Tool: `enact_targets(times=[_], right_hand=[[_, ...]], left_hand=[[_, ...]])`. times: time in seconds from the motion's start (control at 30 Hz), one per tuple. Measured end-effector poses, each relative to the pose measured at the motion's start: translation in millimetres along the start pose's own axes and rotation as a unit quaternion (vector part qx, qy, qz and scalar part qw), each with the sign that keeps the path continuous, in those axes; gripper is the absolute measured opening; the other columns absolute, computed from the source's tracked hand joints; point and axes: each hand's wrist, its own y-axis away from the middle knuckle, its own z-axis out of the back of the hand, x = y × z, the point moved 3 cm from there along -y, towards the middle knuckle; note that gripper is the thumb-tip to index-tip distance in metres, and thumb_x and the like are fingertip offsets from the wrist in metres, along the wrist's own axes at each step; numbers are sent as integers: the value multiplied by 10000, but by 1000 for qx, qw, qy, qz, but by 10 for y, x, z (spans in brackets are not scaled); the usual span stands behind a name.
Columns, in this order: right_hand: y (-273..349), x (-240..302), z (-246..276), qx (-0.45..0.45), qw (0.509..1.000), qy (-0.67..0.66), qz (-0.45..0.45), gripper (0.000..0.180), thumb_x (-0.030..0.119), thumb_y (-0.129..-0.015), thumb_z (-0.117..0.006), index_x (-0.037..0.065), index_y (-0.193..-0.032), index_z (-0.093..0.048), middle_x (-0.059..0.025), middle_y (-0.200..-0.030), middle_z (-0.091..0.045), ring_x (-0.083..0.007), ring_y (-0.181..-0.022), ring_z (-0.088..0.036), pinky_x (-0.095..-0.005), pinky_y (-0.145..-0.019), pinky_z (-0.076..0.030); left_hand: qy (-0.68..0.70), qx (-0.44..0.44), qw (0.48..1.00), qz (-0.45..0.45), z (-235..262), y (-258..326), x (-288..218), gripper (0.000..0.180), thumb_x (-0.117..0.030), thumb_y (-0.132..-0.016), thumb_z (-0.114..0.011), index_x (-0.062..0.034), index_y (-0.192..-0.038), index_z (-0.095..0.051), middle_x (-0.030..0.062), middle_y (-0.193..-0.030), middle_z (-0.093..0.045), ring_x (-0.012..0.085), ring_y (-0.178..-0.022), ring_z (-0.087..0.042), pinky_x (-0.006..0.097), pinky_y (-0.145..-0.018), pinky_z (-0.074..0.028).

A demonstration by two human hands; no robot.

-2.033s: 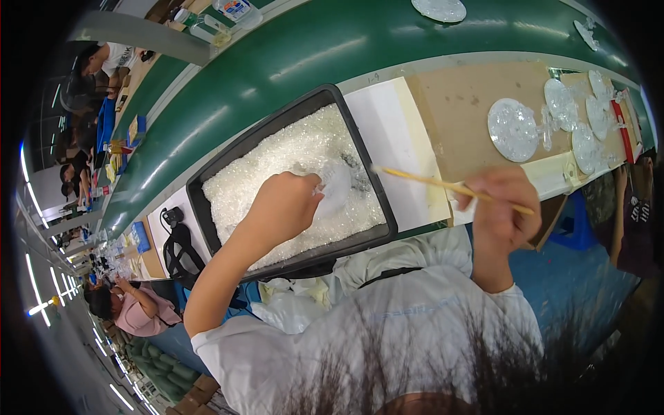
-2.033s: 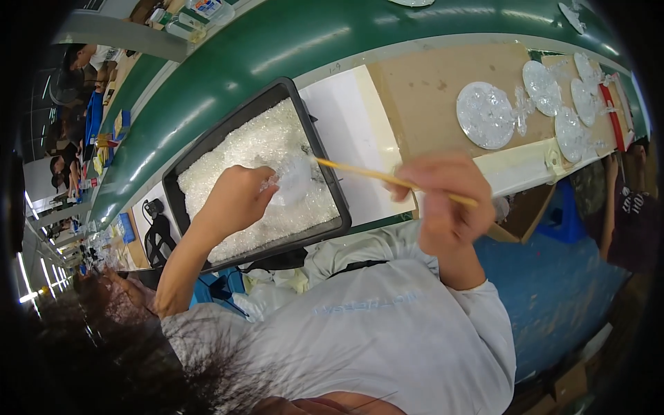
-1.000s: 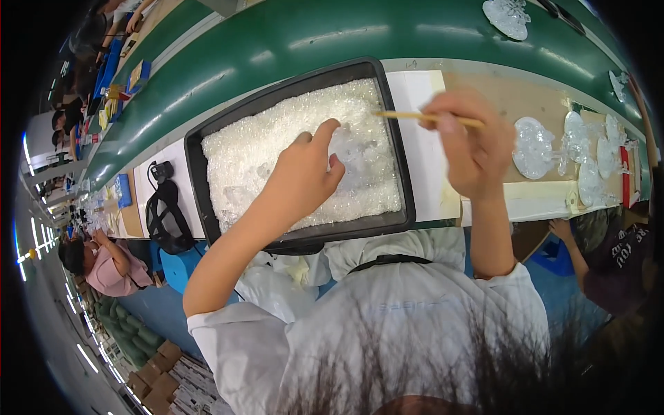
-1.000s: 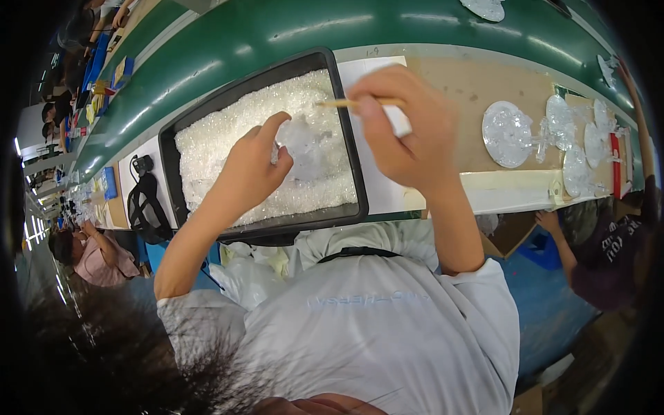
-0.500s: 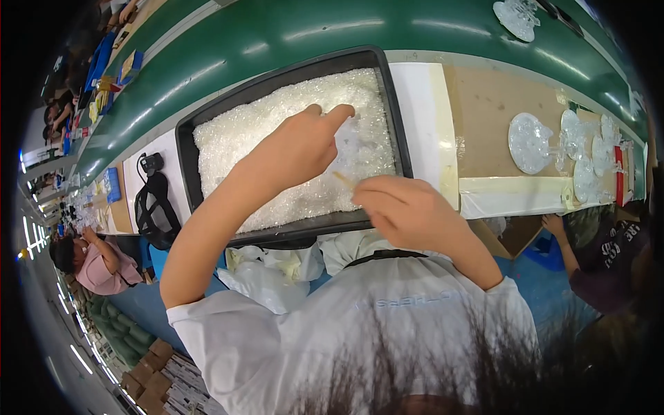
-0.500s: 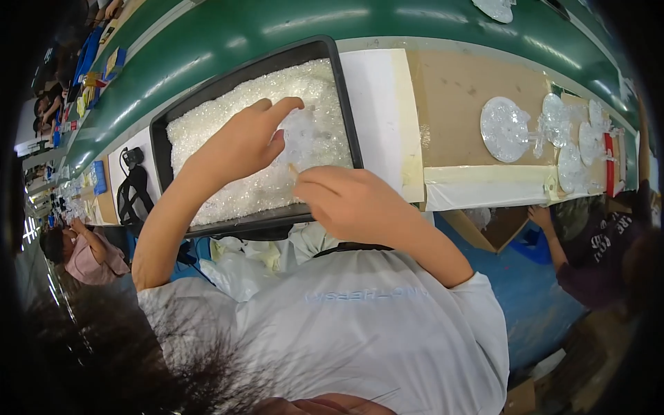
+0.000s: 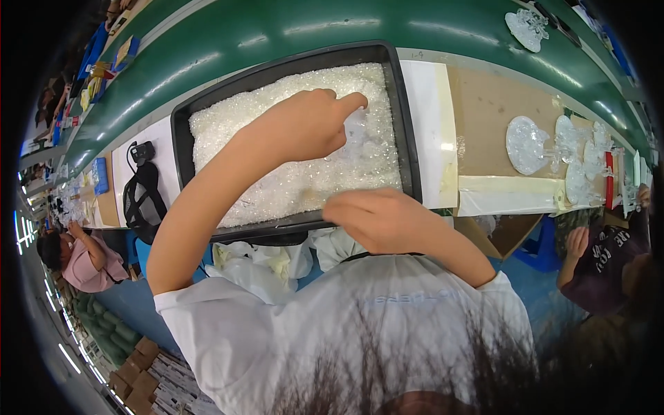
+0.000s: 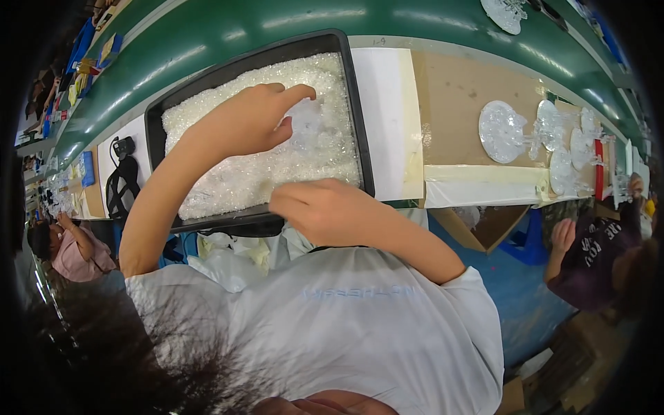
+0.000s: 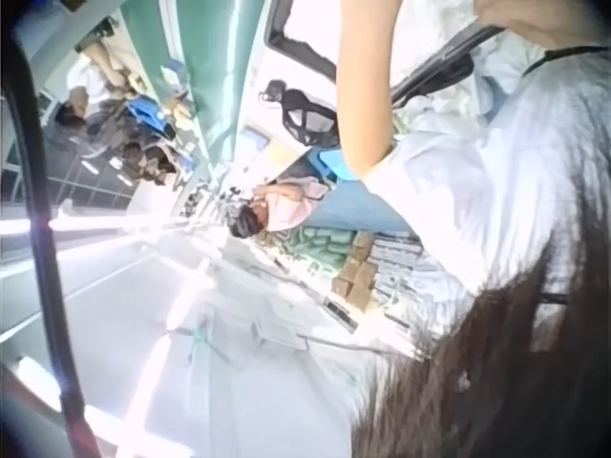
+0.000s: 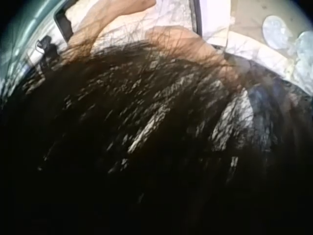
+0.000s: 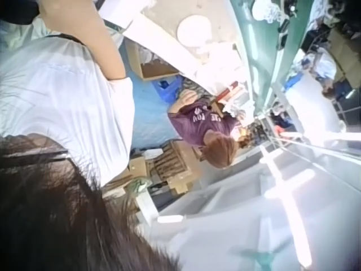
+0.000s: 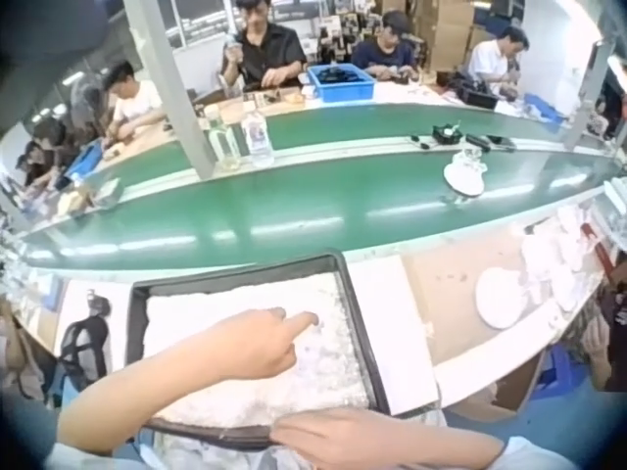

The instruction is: The worker applies adhesive to a circular plastic component using a brush and coats it with small transparent beads on an assembly line.

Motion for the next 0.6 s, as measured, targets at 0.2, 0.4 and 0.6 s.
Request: enact_targets(times=[0.2, 0.4, 0.6], right_hand=[[28, -23, 28, -6, 999, 44, -7, 263, -42, -732, -654, 17, -988, -652, -100, -979, -678, -275, -846, -682, -355, -699, -578], [122, -48, 260, -80, 994, 76, -21, 230, -27, -755, -650, 46, -973, -653, -93, -950, -676, -260, -830, -680, -334, -680, -559], [165, -48, 417, -82, 994, 52, -40, 219, -43, -761, -650, 31, -968, -647, -97, -931, -675, -274, -781, -676, -344, -642, -548]], left_hand=[[23, 8, 1000, 11, 3, -7, -49, 501, -25, -806, -533, -20, -1304, -485, 275, -880, -620, 445, -811, -636, 485, -729, -525], [4, -29, 999, -32, -31, -12, 52, 402, -10, -799, -527, 80, -1191, -522, 261, -898, -624, 443, -842, -627, 486, -763, -520], [-66, 42, 997, -10, 70, -134, -8, 158, 19, -790, -532, 56, -938, -575, 239, -866, -614, 417, -859, -631, 480, -764, -523]])
